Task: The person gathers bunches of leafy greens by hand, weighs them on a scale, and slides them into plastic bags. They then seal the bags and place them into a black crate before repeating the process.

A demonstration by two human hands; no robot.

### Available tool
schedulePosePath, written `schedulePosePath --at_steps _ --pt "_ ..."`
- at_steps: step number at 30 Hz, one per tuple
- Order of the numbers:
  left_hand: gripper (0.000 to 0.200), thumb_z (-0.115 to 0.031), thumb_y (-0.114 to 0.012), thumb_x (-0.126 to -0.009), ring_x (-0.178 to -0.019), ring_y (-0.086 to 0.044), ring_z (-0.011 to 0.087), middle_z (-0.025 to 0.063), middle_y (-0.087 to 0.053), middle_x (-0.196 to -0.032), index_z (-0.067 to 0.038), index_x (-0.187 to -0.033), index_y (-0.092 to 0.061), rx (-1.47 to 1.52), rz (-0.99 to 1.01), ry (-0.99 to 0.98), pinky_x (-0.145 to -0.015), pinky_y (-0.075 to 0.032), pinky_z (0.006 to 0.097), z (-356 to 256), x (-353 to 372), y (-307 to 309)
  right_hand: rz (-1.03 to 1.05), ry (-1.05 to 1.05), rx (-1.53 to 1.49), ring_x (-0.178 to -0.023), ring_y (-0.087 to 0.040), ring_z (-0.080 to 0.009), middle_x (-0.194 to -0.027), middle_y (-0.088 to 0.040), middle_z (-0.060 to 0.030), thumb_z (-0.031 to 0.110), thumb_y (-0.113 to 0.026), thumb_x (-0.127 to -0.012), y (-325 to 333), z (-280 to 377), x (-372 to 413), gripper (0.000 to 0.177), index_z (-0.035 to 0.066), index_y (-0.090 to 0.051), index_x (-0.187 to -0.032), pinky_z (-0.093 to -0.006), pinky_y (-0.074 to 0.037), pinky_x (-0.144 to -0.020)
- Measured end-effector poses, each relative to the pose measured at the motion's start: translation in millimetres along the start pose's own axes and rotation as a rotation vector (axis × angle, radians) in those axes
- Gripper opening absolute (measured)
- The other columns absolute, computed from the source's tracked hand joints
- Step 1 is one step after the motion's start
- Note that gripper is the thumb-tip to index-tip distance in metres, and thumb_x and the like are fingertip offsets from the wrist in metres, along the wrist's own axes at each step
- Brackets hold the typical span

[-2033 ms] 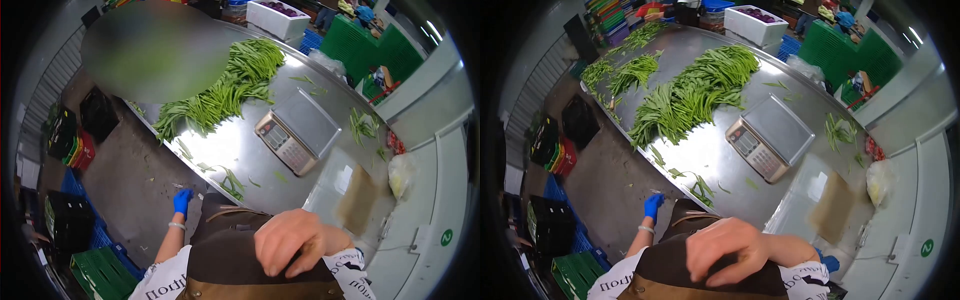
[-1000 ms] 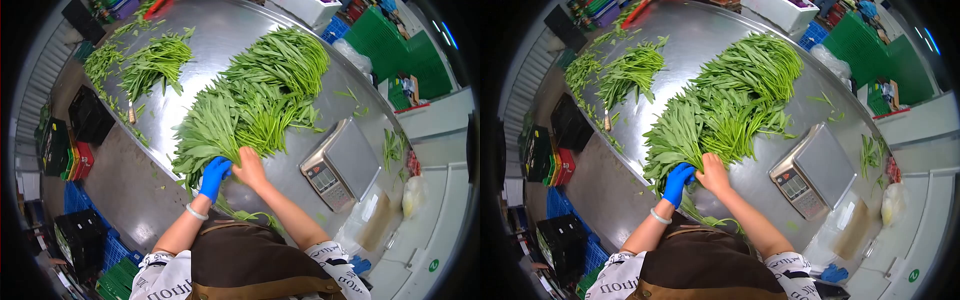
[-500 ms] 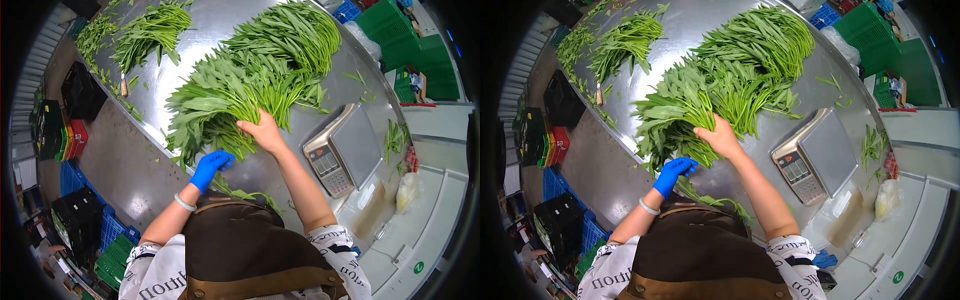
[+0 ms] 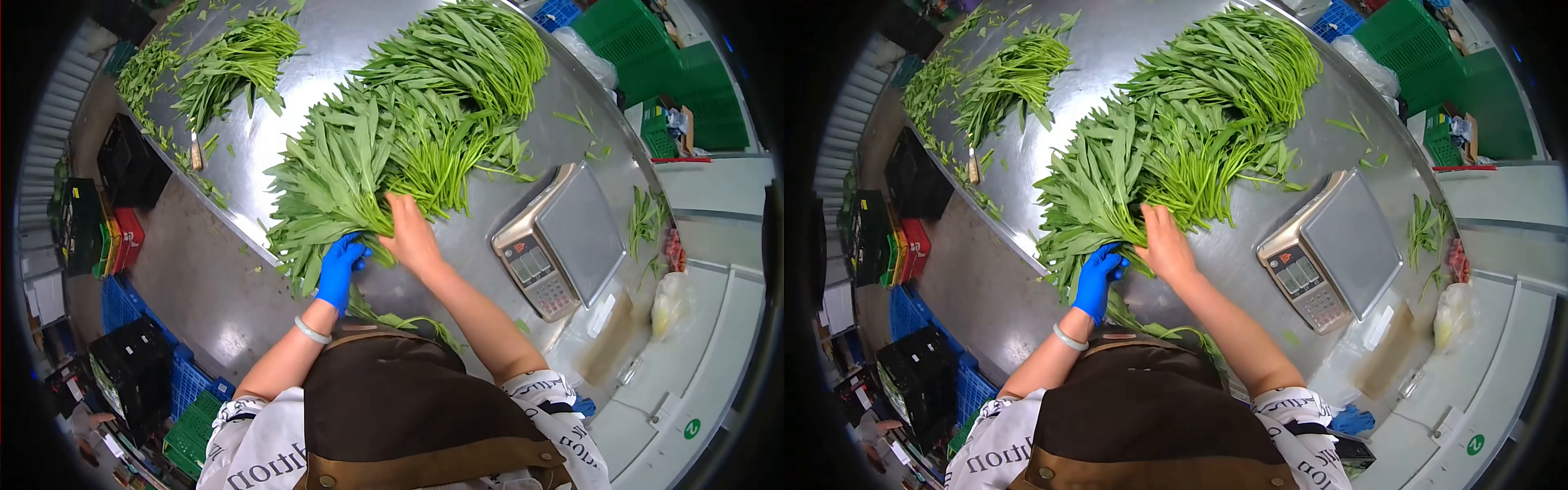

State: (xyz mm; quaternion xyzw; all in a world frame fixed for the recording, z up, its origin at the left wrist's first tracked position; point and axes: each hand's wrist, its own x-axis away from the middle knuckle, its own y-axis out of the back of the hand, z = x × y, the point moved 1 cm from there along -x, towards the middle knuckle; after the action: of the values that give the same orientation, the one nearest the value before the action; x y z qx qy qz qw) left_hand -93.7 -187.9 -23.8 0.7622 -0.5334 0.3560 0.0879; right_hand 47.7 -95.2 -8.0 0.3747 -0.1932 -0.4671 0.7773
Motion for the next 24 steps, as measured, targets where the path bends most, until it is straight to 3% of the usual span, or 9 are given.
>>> schedulePosePath --at_steps 3,8,11,15,17,19,20,21,24 --pt "0.036 -0.01 -0.057 -0.087 -0.069 -0.049 0.0102 0.0025 -0.06 -0.084 -0.001 -0.121 -0.053 0.243 0.071 0.016 -0.064 -0.04 0.0223 4 -12 0 0.087 0.009 0.072 -0.105 -0.051 -0.0332 -0.108 -0.048 -0.0155 0.01 -0.08 -0.063 -11 2 -4 0.06 0.002 -0.052 -0.115 -0.0403 -0.049 -0.082" --pt "0.036 -0.011 -0.059 -0.086 -0.073 -0.052 0.0105 0.003 -0.06 -0.088 -0.002 -0.12 -0.052 0.235 0.141 -0.039 -0.066 -0.04 0.0225 -2 -11 1 0.106 -0.075 0.085 -0.105 -0.049 -0.0327 -0.107 -0.052 -0.0151 0.012 -0.078 -0.062 -21 -1 -18 0.048 0.001 -0.058 -0.105 -0.0418 -0.047 -0.084" --pt "0.041 -0.012 -0.059 -0.087 -0.078 -0.052 0.0095 0.0022 -0.06 -0.093 -0.001 -0.125 -0.05 0.126 0.161 -0.064 -0.071 -0.04 0.0217 -16 2 2 -0.101 0.1 0.034 -0.097 -0.054 -0.0345 -0.096 -0.057 -0.016 0.015 -0.076 -0.063 -6 10 -23 0.04 0.002 -0.06 -0.096 -0.044 -0.047 -0.079" --pt "0.043 -0.014 -0.059 -0.089 -0.086 -0.053 0.0086 0.0015 -0.061 -0.101 0.0 -0.128 -0.049 0.085 0.146 -0.046 -0.079 -0.042 0.0225 -23 17 9 0.058 -0.039 -0.053 -0.079 -0.06 -0.036 -0.08 -0.061 -0.0143 0.02 -0.076 -0.064 16 39 -28 0.037 0.004 -0.053 -0.088 -0.0439 -0.048 -0.073" --pt "0.055 -0.021 -0.061 -0.09 -0.11 -0.051 0.0145 0.0065 -0.054 -0.125 0.0 -0.136 -0.04 0.152 0.258 -0.078 -0.095 -0.04 0.0284 -8 13 21 0.059 -0.043 -0.097 -0.073 -0.061 -0.0382 -0.074 -0.06 -0.016 0.02 -0.075 -0.065 22 59 -21 0.037 0.004 -0.053 -0.09 -0.0462 -0.049 -0.069" --pt "0.063 -0.026 -0.062 -0.089 -0.123 -0.046 0.0182 0.0087 -0.046 -0.137 -0.001 -0.141 -0.035 0.302 0.343 -0.141 -0.104 -0.036 0.0321 -2 16 22 0.156 0.138 0.107 -0.078 -0.06 -0.0329 -0.077 -0.06 -0.0123 0.022 -0.075 -0.066 19 80 -7 0.036 0.005 -0.051 -0.087 -0.041 -0.048 -0.069" --pt "0.072 -0.032 -0.062 -0.089 -0.135 -0.035 0.0219 0.0096 -0.037 -0.146 -0.003 -0.145 -0.028 0.426 0.436 -0.134 -0.113 -0.026 0.0356 -8 23 17 0.148 0.191 0.221 -0.081 -0.059 -0.031 -0.079 -0.059 -0.0115 0.022 -0.075 -0.067 -1 81 4 0.035 0.004 -0.053 -0.089 -0.0402 -0.048 -0.071" --pt "0.069 -0.035 -0.059 -0.09 -0.135 -0.035 0.0226 0.0096 -0.038 -0.146 -0.004 -0.145 -0.03 0.567 0.421 -0.092 -0.114 -0.025 0.0364 -5 20 11 0.141 0.245 0.335 -0.085 -0.058 -0.029 -0.082 -0.059 -0.0108 0.022 -0.074 -0.068 -18 78 12 0.035 0.004 -0.054 -0.091 -0.0393 -0.047 -0.073" --pt "0.055 -0.029 -0.057 -0.09 -0.131 -0.041 0.0261 0.0127 -0.046 -0.139 -0.004 -0.137 -0.042 0.703 0.24 0.018 -0.112 -0.029 0.0395 9 14 20 0.42 0.26 0.165 -0.096 -0.057 -0.0278 -0.095 -0.06 -0.0119 0.025 -0.072 -0.074 -10 74 19 0.039 0.001 -0.057 -0.1 -0.0399 -0.046 -0.08"
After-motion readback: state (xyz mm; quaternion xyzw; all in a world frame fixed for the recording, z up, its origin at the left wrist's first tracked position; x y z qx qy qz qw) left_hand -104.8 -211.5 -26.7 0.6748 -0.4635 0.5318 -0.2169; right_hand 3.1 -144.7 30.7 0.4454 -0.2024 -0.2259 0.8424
